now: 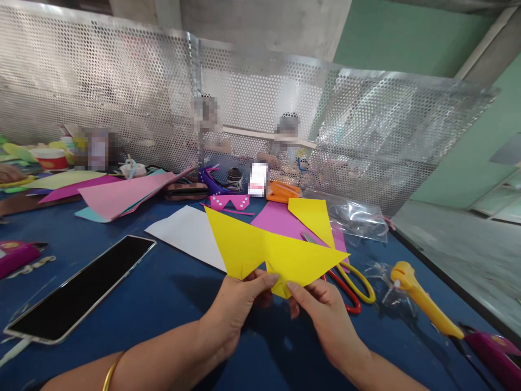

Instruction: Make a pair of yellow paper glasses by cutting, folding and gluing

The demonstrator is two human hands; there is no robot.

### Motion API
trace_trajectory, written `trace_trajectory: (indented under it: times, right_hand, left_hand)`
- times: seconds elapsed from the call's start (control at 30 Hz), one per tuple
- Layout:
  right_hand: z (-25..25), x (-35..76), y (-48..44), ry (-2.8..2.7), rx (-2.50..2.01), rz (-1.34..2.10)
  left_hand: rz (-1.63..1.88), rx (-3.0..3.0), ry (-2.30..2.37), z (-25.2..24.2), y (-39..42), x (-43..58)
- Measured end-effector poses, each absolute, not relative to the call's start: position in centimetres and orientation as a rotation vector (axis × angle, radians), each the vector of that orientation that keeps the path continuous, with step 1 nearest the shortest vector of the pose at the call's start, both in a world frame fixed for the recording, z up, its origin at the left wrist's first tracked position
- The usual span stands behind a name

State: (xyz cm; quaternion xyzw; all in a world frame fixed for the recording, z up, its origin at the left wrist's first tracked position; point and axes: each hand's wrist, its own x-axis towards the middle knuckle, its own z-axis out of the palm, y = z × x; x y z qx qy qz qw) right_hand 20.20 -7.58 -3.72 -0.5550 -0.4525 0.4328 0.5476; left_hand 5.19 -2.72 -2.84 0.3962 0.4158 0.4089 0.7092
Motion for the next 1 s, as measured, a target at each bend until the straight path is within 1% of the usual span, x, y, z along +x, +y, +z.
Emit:
trace_trajectory:
  times: [0.17, 0.4, 0.63, 1.0]
  right_hand:
    - [-3.75, 20.28, -7.44, -1.050, -1.317, 0.978]
    - [-3.84, 20.17, -7.57, -1.056, -1.272, 1.036]
    - [-3.76, 20.38, -7.54, -0.998, -1.243, 1.041]
    - [-3.99, 20.37, -7.50, -0.958, -1.195, 1.109]
  left_hand:
    - [0.818, 0.936, 0.898, -2.57, -2.82, 5.20]
    - [0.837, 0.958, 0.891, -2.73, -3.04, 5.11]
    - [0.770, 0.912, 0.879, -2.47, -2.85, 5.02]
    - [0.898, 0.883, 0.910, -2.34, -2.88, 5.23]
